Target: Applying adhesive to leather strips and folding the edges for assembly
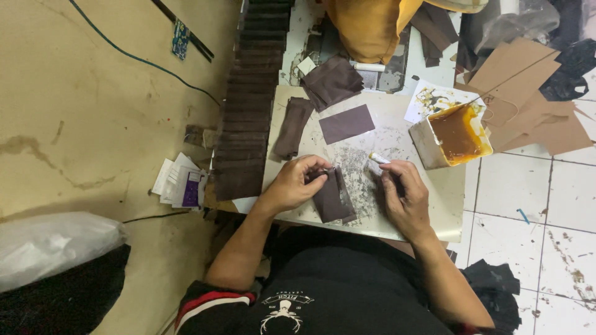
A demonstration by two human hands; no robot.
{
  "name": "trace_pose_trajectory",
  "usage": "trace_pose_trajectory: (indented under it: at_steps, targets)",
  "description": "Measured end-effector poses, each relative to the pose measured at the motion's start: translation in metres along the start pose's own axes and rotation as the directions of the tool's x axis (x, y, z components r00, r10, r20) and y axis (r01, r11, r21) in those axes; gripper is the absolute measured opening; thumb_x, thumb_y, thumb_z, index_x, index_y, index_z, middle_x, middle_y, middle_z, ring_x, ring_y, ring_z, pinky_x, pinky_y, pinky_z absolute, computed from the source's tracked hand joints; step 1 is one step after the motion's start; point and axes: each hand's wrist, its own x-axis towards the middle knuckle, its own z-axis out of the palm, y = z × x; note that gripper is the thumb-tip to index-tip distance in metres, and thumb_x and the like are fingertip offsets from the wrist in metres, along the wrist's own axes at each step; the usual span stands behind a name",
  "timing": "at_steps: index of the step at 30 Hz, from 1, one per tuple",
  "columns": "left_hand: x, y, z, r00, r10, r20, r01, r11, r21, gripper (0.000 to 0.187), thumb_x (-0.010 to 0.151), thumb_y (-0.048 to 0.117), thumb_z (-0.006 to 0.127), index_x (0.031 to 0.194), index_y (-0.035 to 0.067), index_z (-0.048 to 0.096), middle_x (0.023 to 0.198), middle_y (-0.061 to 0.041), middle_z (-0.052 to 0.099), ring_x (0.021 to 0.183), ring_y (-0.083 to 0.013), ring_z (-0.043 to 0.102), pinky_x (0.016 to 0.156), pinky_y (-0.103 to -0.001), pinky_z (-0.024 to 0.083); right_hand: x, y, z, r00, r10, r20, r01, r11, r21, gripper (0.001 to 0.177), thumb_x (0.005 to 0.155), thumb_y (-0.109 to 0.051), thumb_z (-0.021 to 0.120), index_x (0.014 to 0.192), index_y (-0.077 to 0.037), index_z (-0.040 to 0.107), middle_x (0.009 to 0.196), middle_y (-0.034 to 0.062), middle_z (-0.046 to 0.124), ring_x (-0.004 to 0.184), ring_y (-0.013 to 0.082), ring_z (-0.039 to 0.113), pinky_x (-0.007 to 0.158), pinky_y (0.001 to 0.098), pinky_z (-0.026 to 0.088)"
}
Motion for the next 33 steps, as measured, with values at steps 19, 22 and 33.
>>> trace_pose_trajectory:
  at_steps: [19, 22, 33]
  targets:
    - [-0.011, -0.005, -0.001, 1.000, -0.018, -0.023, 0.015, 0.995, -0.102, 0.017, 0.097, 0.010, 0.064, 0.110, 0.006, 0.074, 0.088, -0.013, 0.077, 0.082, -0.0174, 0.071, 0.071, -0.033, 0.059, -0.001, -0.003, 0.000, 1.000, 0.005, 0.023, -0.005, 1.000, -0.010, 0.019, 0.100, 0.001, 0.063, 0.117, -0.005, 0.072, 0.103, 0.0134, 0.066, 0.099, 0.0332, 0.069, 0.090, 0.0433, 0.053]
    - [-0.010, -0.007, -0.001, 1.000, 0.000, -0.026, -0.002, 0.994, -0.105, 0.018, 0.099, 0.013, 0.062, 0.111, 0.006, 0.074, 0.090, -0.016, 0.077, 0.085, -0.0217, 0.072, 0.074, -0.040, 0.059, -0.003, 0.001, 0.001, 1.000, 0.007, 0.021, -0.007, 1.000, -0.018, 0.019, 0.100, 0.001, 0.064, 0.116, -0.006, 0.072, 0.103, 0.0134, 0.067, 0.098, 0.0332, 0.069, 0.089, 0.0435, 0.053]
    - [-0.012, -0.008, 0.002, 0.999, -0.004, -0.040, 0.000, 0.995, -0.104, 0.016, 0.100, 0.017, 0.065, 0.109, 0.007, 0.075, 0.083, -0.012, 0.075, 0.076, -0.0164, 0.066, 0.068, -0.034, 0.056, -0.002, -0.002, 0.001, 0.999, -0.015, 0.046, 0.015, 1.000, -0.013, 0.020, 0.098, 0.003, 0.064, 0.114, -0.005, 0.072, 0.100, 0.0128, 0.068, 0.096, 0.0346, 0.070, 0.088, 0.0438, 0.054]
